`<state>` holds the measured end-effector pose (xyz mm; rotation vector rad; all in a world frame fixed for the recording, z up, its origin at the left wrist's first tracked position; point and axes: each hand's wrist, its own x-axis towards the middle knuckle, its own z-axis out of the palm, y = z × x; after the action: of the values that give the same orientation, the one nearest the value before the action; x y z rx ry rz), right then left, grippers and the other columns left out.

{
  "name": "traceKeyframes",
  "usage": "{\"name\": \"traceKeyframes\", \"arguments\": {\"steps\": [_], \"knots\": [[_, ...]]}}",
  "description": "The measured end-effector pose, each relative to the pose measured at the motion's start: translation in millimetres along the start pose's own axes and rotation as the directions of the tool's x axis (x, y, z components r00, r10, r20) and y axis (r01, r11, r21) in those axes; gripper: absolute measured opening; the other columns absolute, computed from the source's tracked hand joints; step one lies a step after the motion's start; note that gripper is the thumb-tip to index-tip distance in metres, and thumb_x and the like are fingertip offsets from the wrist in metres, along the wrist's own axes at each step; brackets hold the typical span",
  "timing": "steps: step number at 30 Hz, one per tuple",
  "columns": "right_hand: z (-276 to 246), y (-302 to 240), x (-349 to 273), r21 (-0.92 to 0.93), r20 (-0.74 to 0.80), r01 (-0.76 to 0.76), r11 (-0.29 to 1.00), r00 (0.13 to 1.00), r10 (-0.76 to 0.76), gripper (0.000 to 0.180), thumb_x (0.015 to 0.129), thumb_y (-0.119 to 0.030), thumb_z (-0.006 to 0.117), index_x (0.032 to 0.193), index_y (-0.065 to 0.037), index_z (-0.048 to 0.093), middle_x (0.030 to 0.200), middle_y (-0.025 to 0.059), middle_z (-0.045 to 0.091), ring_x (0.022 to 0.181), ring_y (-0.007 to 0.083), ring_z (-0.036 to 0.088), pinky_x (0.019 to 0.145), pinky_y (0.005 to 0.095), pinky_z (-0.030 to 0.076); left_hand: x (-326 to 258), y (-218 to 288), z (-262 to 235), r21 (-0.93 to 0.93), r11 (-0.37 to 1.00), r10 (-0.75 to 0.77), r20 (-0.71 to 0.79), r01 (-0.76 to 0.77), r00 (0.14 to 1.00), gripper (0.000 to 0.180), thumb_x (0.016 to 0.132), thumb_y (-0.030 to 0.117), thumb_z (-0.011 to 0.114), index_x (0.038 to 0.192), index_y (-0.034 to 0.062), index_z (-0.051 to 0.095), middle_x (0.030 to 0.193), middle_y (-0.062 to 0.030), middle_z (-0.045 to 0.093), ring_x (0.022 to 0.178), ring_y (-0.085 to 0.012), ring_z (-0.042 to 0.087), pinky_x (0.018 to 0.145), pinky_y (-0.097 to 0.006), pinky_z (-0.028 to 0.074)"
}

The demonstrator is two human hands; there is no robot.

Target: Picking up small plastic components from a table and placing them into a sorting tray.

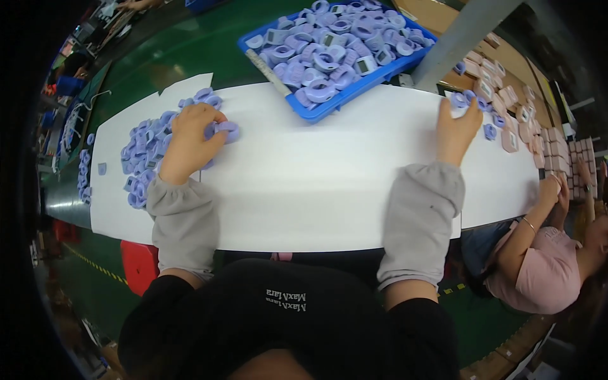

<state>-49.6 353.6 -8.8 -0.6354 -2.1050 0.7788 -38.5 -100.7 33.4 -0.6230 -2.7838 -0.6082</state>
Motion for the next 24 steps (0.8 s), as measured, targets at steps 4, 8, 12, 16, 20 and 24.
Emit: {"name": "traceKeyframes", "arguments": {"steps": [4,8,12,16,20,24], "knots": [[8.3,-80.4,-59.2,0.370,0.012,0.356,0.858,0.922,-0.387,0.049,0.082,-0.018,0.066,0.124,0.002,0.050,0.122,0.0139,0.053,0.106,0.0228,0.053,0.087,0.0332,0.044,1.2,34.4,12.9,-0.838,0.528,-0.148,0.072,0.140,0.986,0.015,0.084,0.005,0.056,0.096,0.0007,0.064,0.084,-0.0042,0.063,0.077,-0.0133,0.059,0.070,-0.027,0.047],[-1.6,-127.2,-106.5,0.791,0.364,0.288,0.539,0.488,-0.794,0.050,0.079,-0.009,0.066,0.125,0.000,0.051,0.130,0.0137,0.048,0.111,0.0268,0.052,0.094,0.0374,0.040,-0.7,67.0,32.4,-0.945,0.265,-0.138,0.158,0.190,0.978,0.020,0.089,0.002,0.049,0.106,-0.0028,0.059,0.089,-0.0040,0.063,0.078,-0.0080,0.059,0.069,-0.022,0.048],[0.7,-146.1,-131.0,0.834,0.420,0.226,0.503,0.331,-0.845,0.052,0.076,-0.010,0.068,0.125,-0.001,0.052,0.129,0.0151,0.048,0.115,0.0285,0.050,0.097,0.0380,0.039,-3.4,78.2,39.0,-0.945,0.085,-0.050,0.313,0.316,0.948,0.023,0.094,0.009,0.048,0.114,-0.0009,0.053,0.102,-0.0098,0.063,0.089,-0.0157,0.063,0.079,-0.028,0.052],[5.0,-142.5,-132.2,0.859,0.409,0.180,0.479,0.322,-0.854,0.048,0.076,-0.010,0.069,0.121,-0.001,0.053,0.128,0.0160,0.049,0.118,0.0298,0.048,0.100,0.0388,0.037,-3.2,83.0,37.3,-0.906,-0.006,-0.078,0.423,0.424,0.903,0.023,0.094,0.011,0.046,0.115,0.0017,0.049,0.099,-0.0099,0.062,0.088,-0.0174,0.065,0.075,-0.029,0.053],[5.8,-140.7,-137.1,0.858,0.440,0.105,0.503,0.355,-0.825,0.044,0.075,-0.007,0.069,0.117,-0.002,0.055,0.125,0.0151,0.051,0.116,0.0292,0.049,0.100,0.0385,0.037,-4.9,76.6,43.6,-0.860,-0.095,-0.029,0.505,0.501,0.863,0.025,0.094,0.017,0.044,0.115,0.0039,0.044,0.103,-0.0118,0.060,0.091,-0.0208,0.064,0.077,-0.031,0.053],[7.4,-138.1,-142.0,0.847,0.444,0.090,0.524,0.425,-0.789,0.043,0.077,-0.006,0.068,0.117,-0.001,0.054,0.124,0.0139,0.052,0.115,0.0270,0.050,0.100,0.0370,0.037,-5.7,73.8,46.5,-0.849,-0.260,0.014,0.474,0.461,0.881,0.028,0.094,0.018,0.044,0.117,0.0019,0.045,0.112,-0.0146,0.057,0.100,-0.0223,0.061,0.085,-0.034,0.050]]}}
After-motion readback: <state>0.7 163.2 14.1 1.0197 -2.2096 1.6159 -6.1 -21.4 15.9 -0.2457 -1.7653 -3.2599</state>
